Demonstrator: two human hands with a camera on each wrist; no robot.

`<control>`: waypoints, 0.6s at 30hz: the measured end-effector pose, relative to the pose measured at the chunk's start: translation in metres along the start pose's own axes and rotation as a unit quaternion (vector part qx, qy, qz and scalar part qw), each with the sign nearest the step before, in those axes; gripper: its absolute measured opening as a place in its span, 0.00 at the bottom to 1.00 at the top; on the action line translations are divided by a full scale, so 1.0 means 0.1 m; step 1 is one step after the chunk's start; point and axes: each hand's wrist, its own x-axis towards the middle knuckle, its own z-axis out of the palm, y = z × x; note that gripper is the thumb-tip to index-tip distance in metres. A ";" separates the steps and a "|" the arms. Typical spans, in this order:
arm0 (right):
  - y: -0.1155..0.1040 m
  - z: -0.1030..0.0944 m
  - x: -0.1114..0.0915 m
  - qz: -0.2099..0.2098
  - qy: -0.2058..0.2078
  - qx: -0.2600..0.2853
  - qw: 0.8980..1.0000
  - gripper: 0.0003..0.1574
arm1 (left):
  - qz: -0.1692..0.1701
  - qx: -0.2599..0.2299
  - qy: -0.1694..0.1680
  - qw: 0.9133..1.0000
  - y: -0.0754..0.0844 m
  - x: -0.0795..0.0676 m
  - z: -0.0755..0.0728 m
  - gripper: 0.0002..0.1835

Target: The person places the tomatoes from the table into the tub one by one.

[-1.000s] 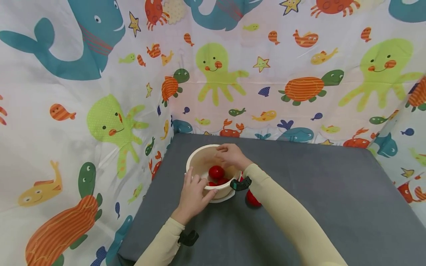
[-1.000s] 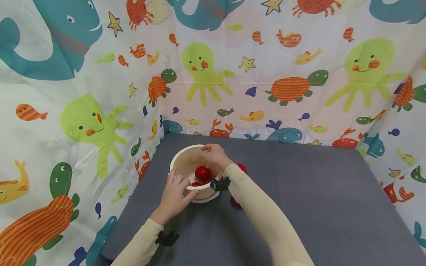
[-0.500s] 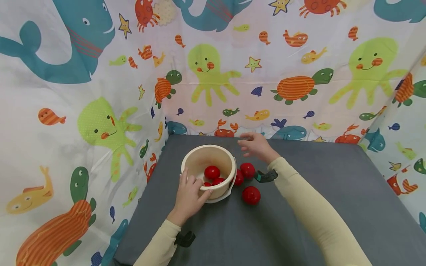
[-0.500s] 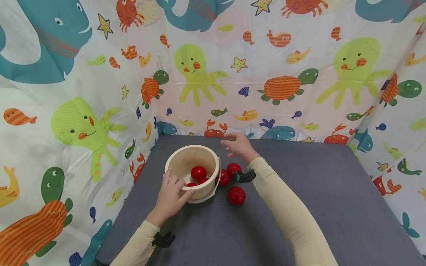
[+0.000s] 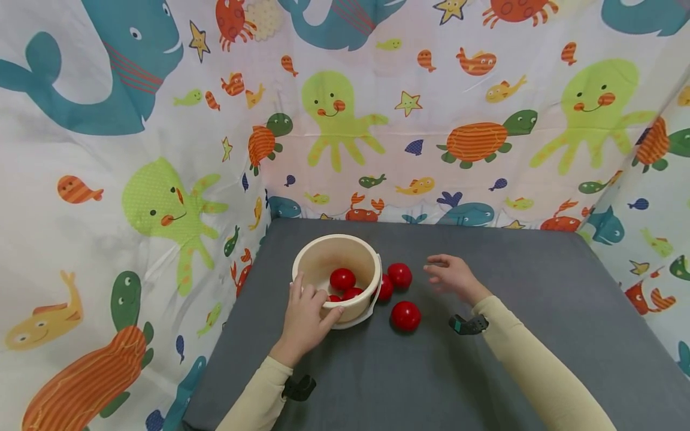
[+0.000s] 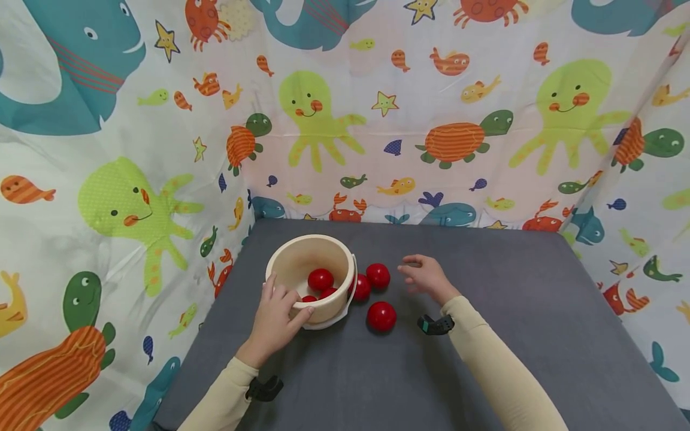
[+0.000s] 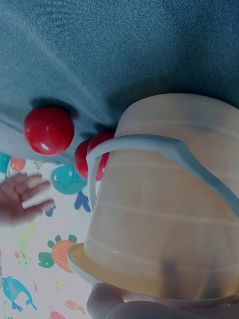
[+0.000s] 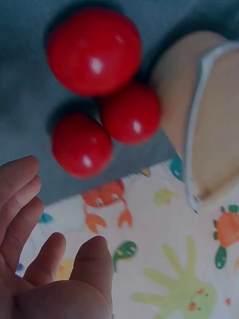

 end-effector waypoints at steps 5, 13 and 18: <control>0.29 0.05 -0.10 0.016 0.004 0.006 1.000 0.36 | -0.007 0.003 -0.013 1.000 -0.01 0.00 0.01 0.18; 0.58 0.21 -0.13 0.040 0.010 0.021 0.999 0.37 | -0.014 0.004 -0.019 1.000 -0.01 0.00 0.00 0.18; 0.69 0.32 -0.13 0.046 -0.002 0.048 0.998 0.39 | -0.018 0.005 -0.022 1.000 0.00 0.00 0.00 0.18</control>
